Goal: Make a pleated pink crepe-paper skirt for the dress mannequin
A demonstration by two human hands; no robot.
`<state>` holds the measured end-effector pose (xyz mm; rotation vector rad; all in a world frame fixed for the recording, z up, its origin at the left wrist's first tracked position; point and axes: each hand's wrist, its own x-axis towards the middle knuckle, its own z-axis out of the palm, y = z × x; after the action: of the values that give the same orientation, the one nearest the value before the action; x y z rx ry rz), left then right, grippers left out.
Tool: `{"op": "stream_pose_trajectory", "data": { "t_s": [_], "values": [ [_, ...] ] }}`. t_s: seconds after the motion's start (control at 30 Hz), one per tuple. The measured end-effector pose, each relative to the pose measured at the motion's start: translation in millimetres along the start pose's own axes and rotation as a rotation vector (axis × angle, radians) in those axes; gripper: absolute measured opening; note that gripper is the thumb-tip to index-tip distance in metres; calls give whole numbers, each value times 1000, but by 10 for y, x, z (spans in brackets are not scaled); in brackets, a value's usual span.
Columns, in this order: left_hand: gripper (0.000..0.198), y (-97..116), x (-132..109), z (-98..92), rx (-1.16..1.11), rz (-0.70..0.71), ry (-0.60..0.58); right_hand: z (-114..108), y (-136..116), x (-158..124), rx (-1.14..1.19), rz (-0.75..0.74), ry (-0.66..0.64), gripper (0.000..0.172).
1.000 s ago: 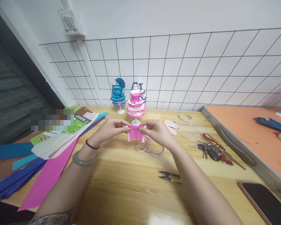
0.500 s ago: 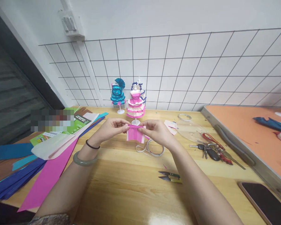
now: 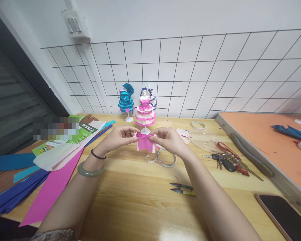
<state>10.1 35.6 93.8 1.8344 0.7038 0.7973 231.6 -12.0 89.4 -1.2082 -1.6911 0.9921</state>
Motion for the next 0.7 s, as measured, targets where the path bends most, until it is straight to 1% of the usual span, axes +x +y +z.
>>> {"op": "stream_pose_trajectory", "data": {
  "t_s": [0.1, 0.17, 0.27, 0.47, 0.6, 0.7],
  "values": [
    [38, -6, 9, 14, -1, 33, 17, 9, -7, 3, -16, 10, 16, 34],
    [38, -2, 13, 19, -14, 46, 3, 18, -7, 4, -25, 17, 31, 34],
    [38, 9, 18, 23, -28, 38, -4, 32, -3, 0, -34, 20, 49, 33],
    [28, 23, 32, 21, -33, 2, 34, 45, -1, -10, -38, -4, 82, 34],
    [29, 11, 39, 10, -62, 13, 41, 47, -11, -16, -23, -18, 96, 33],
    [29, 18, 38, 6, -80, 17, 49, 46, -22, -20, 2, -14, 76, 31]
  ]
}}
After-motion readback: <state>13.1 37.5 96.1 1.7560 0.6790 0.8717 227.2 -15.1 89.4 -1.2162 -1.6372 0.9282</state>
